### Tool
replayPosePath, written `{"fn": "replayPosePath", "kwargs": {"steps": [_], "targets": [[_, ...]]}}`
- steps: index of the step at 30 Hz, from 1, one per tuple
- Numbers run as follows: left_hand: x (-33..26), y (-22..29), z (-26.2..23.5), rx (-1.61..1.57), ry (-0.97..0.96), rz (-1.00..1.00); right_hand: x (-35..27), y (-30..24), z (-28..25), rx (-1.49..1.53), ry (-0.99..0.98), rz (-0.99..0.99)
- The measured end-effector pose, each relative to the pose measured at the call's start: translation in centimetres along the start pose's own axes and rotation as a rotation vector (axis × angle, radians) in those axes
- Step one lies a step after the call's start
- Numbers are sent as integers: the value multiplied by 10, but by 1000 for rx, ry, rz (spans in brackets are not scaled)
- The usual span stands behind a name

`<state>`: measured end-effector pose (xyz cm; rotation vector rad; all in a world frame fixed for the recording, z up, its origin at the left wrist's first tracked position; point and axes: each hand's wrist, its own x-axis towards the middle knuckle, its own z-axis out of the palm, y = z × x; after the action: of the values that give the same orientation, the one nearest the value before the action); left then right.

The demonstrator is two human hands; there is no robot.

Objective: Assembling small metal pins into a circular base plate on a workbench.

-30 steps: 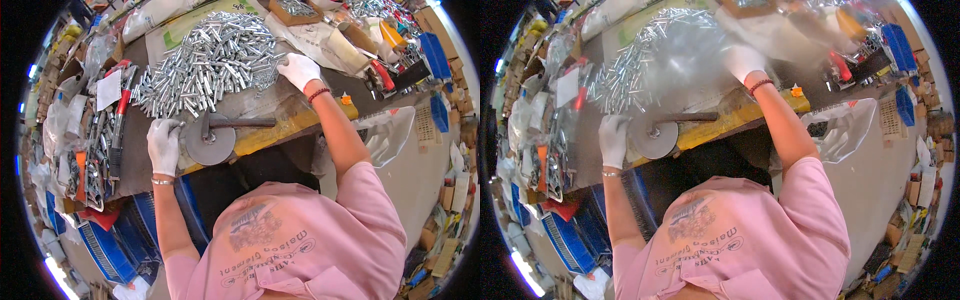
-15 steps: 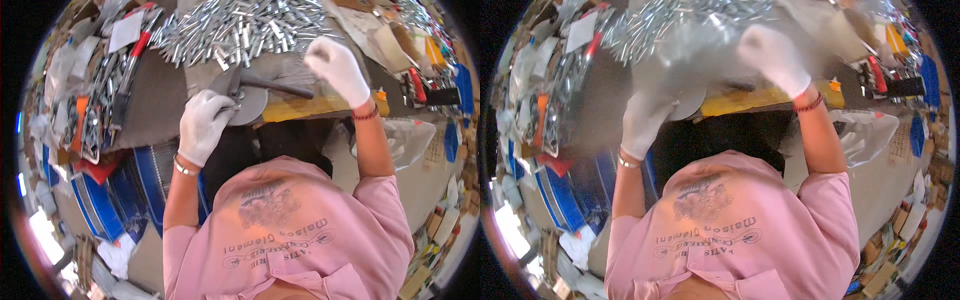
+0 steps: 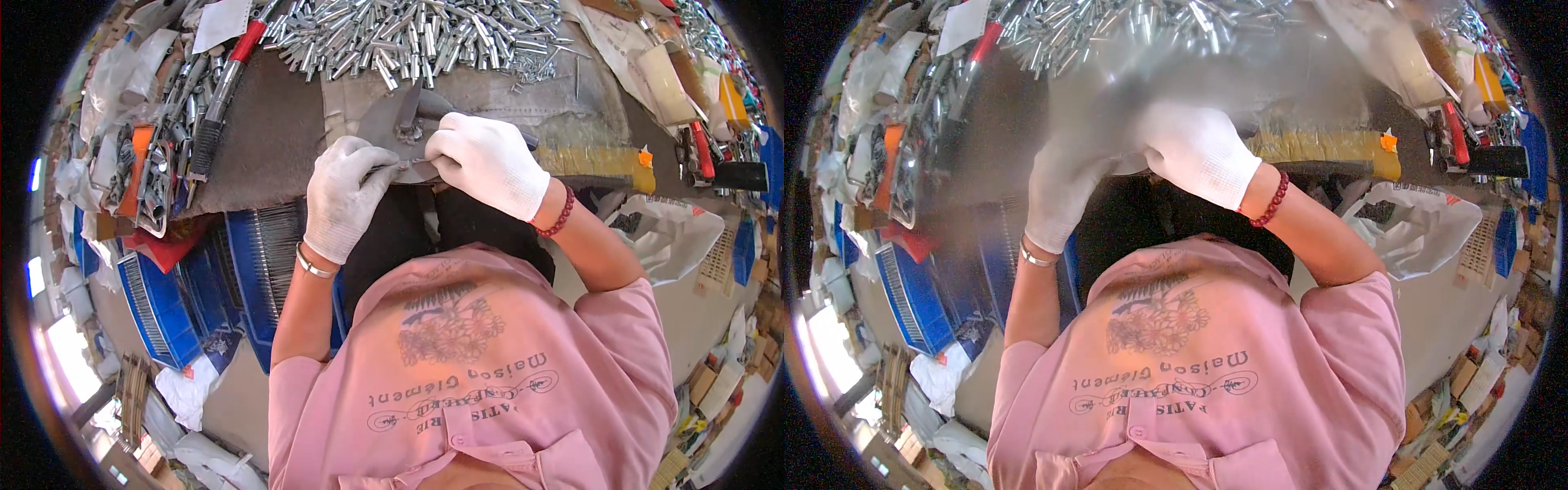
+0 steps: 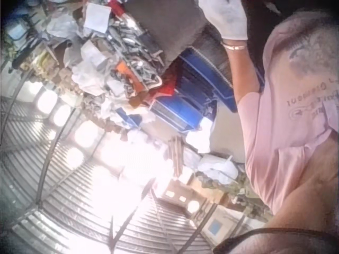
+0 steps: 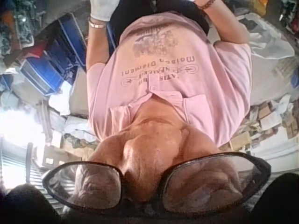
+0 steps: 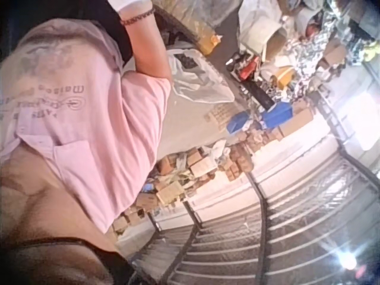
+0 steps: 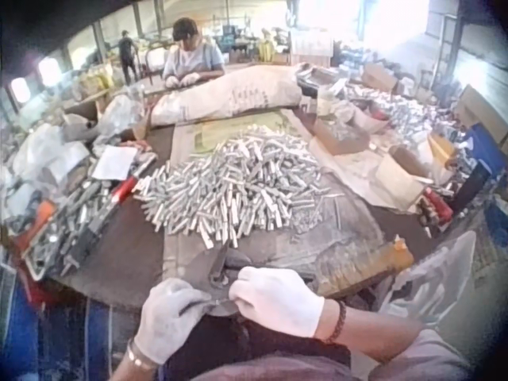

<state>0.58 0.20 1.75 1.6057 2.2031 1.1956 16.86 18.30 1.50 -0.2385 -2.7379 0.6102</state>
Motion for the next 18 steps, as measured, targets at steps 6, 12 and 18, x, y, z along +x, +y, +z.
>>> {"fn": "replayPosePath", "kwargs": {"steps": [6, 12, 18], "targets": [[-3, -2, 4, -34, 38, -16, 3, -2, 0, -24, 2, -64], [-6, -2, 10, -10, 61, -5, 7, 2, 1, -16, -39, -79], [-8, -9, 14, 108, 110, 135, 7, -2, 11, 47, 63, -140]]}}
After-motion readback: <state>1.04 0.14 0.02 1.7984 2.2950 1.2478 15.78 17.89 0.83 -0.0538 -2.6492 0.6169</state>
